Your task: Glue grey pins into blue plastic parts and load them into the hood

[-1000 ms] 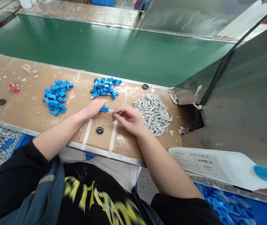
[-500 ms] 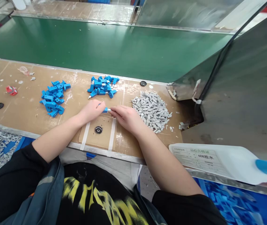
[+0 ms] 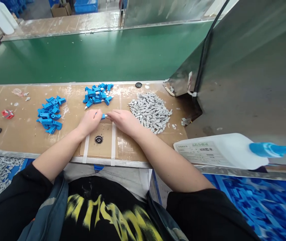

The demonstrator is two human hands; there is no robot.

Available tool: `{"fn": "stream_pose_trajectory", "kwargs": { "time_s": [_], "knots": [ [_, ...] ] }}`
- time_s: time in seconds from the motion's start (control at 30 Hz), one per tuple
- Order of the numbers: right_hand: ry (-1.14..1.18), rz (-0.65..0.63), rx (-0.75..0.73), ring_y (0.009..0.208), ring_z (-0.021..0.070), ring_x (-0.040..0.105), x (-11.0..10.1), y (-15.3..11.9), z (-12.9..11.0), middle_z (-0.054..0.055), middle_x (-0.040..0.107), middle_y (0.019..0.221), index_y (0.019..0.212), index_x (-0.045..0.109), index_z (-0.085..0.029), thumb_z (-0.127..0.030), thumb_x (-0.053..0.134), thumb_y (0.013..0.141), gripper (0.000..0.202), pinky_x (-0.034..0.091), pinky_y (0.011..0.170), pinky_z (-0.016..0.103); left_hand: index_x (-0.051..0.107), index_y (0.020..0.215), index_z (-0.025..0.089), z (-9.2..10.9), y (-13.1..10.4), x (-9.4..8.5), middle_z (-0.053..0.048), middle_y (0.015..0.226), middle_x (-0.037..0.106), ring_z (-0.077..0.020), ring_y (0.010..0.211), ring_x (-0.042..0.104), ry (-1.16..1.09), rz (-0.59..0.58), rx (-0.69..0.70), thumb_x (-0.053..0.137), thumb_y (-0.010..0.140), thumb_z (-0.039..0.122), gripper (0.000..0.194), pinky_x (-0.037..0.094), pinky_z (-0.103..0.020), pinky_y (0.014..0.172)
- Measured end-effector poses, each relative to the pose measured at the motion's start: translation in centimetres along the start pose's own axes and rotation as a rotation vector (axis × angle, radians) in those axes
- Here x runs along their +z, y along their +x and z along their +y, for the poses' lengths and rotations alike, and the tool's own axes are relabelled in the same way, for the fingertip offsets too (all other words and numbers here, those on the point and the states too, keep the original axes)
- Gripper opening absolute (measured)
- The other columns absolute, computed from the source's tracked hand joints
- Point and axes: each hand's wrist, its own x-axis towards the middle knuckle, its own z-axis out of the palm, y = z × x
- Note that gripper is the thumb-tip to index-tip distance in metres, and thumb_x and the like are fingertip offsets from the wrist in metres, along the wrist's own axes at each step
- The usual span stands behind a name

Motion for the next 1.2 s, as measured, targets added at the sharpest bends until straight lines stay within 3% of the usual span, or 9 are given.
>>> {"fn": "stream_pose_trajectory", "kwargs": {
  "time_s": [0.13,0.23,0.37,0.5,0.63,0.8,0.93,1.03,1.2],
  "knots": [
    [-0.094,0.084,0.187,0.093,0.0240,0.064,-2.4,-0.1,0.9,0.012,0.074,0.107,0.125,0.073,-0.020,-0.040,0.052,0.108,0.033,0.042,0.071,0.033,0.048,0.075,0.021,2.1,0.8,-1.8,-0.004,0.074,0.058,-0.0215,0.072,0.052,0.260,0.023,0.087,0.040,0.107,0.038,0.038,0.027,-0.035,0.066],
    [-0.226,0.107,0.405,0.097,0.0293,0.061,-4.1,-0.4,2.1,0.017,0.068,0.113,0.114,0.076,-0.016,-0.034,0.054,0.104,0.031,0.042,0.074,0.038,0.062,0.096,0.018,3.1,2.8,-3.5,-0.012,0.100,0.066,-0.0266,0.090,0.061,0.545,0.118,0.109,0.040,0.109,0.038,0.032,0.035,-0.035,0.072],
    [-0.312,0.030,0.518,0.101,0.0331,0.057,-4.7,-0.5,3.3,0.020,0.066,0.115,0.107,0.077,-0.014,-0.026,0.051,0.098,0.031,0.042,0.081,0.043,0.065,0.117,0.011,2.8,6.6,-5.1,-0.023,0.125,0.059,-0.0367,0.116,0.058,0.780,0.098,0.177,0.043,0.108,0.037,0.035,0.044,-0.041,0.091],
    [-0.320,-0.029,0.545,0.102,0.0333,0.058,-4.3,-0.3,3.4,0.022,0.068,0.115,0.110,0.076,-0.012,-0.023,0.051,0.096,0.031,0.040,0.083,0.043,0.065,0.126,0.013,2.2,8.4,-5.9,-0.021,0.129,0.057,-0.0371,0.119,0.057,0.854,0.029,0.186,0.051,0.106,0.037,0.034,0.046,-0.044,0.098],
    [-0.322,-0.051,0.545,0.104,0.0336,0.059,-4.1,0.1,3.5,0.022,0.069,0.115,0.103,0.077,-0.012,-0.021,0.048,0.097,0.032,0.039,0.085,0.044,0.065,0.128,0.018,2.1,7.1,-8.2,-0.017,0.128,0.058,-0.0324,0.117,0.058,0.779,0.153,0.209,0.047,0.108,0.039,0.035,0.046,-0.042,0.101],
    [-0.315,-0.006,0.556,0.110,0.0351,0.057,-4.1,0.1,3.7,0.022,0.068,0.118,0.113,0.074,-0.010,-0.023,0.051,0.097,0.032,0.038,0.087,0.044,0.069,0.119,0.021,1.1,3.6,-13.5,-0.014,0.123,0.062,-0.0312,0.118,0.059,0.789,0.289,0.142,0.049,0.106,0.039,0.029,0.047,-0.042,0.103],
    [-0.344,0.000,0.578,0.114,0.0372,0.056,-4.1,0.0,3.7,0.023,0.066,0.122,0.115,0.073,-0.009,-0.022,0.050,0.096,0.032,0.037,0.090,0.045,0.073,0.111,0.021,-1.8,1.3,-16.2,-0.014,0.116,0.068,-0.0345,0.113,0.061,0.903,0.120,-0.056,0.056,0.100,0.042,0.029,0.049,-0.045,0.101],
    [-0.345,-0.017,0.576,0.113,0.0372,0.057,-4.1,0.1,3.8,0.023,0.067,0.120,0.111,0.073,-0.009,-0.020,0.048,0.096,0.031,0.036,0.090,0.045,0.073,0.114,0.021,-3.6,-0.1,-15.1,-0.014,0.116,0.069,-0.0346,0.114,0.062,0.855,0.015,-0.055,0.059,0.099,0.046,0.032,0.049,-0.045,0.102],
    [-0.328,-0.003,0.570,0.111,0.0359,0.057,-4.1,0.1,3.9,0.022,0.068,0.118,0.106,0.074,-0.011,-0.019,0.049,0.096,0.028,0.037,0.090,0.045,0.066,0.130,0.027,-2.4,-2.2,-9.2,-0.009,0.131,0.064,-0.0269,0.119,0.064,0.512,-0.115,0.251,0.064,0.100,0.054,0.040,0.051,-0.036,0.102]
  ]
}}
